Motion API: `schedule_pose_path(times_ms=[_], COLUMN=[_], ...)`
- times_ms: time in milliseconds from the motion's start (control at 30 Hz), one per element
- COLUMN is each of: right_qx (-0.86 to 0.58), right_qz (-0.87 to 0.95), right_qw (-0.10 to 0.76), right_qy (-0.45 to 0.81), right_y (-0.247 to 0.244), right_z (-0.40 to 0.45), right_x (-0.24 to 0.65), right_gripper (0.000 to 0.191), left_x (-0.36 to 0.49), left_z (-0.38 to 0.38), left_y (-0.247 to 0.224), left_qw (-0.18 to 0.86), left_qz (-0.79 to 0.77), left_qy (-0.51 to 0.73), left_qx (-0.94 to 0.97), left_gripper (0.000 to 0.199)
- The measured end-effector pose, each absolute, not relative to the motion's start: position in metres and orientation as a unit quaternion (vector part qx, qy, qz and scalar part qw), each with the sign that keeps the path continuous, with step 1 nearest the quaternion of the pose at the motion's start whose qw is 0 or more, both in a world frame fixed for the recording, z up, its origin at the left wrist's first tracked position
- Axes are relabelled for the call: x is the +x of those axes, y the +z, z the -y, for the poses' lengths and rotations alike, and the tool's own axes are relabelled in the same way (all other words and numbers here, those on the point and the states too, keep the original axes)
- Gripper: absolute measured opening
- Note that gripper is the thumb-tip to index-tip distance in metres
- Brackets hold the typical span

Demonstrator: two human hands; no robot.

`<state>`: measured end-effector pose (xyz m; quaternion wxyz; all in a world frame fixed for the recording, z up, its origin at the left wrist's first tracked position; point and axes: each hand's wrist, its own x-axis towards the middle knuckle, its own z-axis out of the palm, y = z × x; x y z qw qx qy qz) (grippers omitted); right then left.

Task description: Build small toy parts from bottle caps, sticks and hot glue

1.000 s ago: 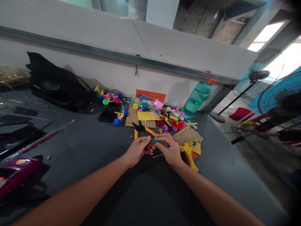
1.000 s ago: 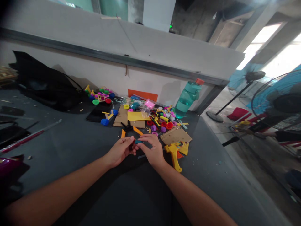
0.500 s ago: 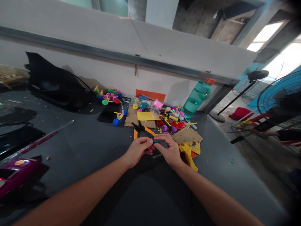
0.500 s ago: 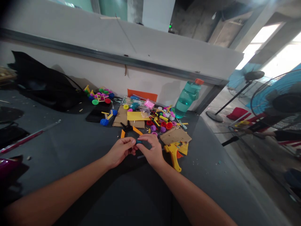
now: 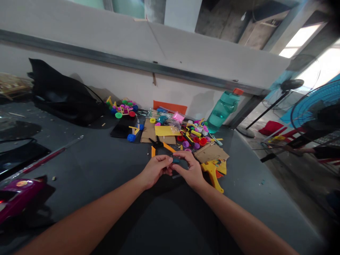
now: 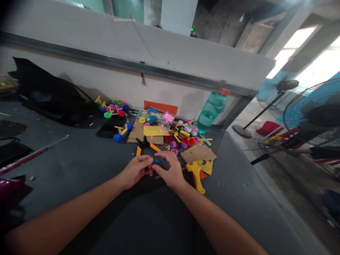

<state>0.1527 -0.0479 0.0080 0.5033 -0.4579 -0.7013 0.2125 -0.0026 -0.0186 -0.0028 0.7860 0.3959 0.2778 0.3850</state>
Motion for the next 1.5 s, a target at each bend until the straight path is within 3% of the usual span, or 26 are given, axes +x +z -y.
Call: schedule_pose_path(times_ms=[167, 367, 567, 1000, 1367, 1500], right_qx=[-0.458, -0.485, -0.497, -0.507, -0.536, -0.531], right_qz=[0.693, 0.685, 0.663, 0.652, 0.634, 0.643], right_qw=[0.521, 0.502, 0.514, 0.513, 0.503, 0.509], right_qy=[0.197, 0.208, 0.225, 0.232, 0.242, 0.215], right_y=[0.0036, 0.0029, 0.0011, 0.0025, 0.0003, 0.0012], right_z=[0.0458, 0.0466, 0.0444, 0.0441, 0.0447, 0.0434], right_x=[0.1535, 0.1543, 0.1552, 0.1546, 0.1552, 0.1555], right_gripper=[0.012, 0.017, 0.005, 0.006, 0.02, 0.012], left_x=[-0.0024, -0.0018, 0.0007, 0.0021, -0.0006, -0.0019], left_z=[0.0192, 0.0215, 0.0223, 0.0259, 0.0213, 0.0212], left_y=[-0.0024, -0.0027, -0.0017, 0.005, -0.0007, -0.0003], left_qw=[0.784, 0.745, 0.708, 0.662, 0.725, 0.742], left_qz=[-0.279, -0.322, -0.359, -0.382, -0.345, -0.34], left_qy=[0.387, 0.405, 0.414, 0.428, 0.431, 0.399], left_qx=[0.396, 0.42, 0.446, 0.481, 0.412, 0.418], left_gripper=[0.025, 0.019, 0.02, 0.019, 0.022, 0.021])
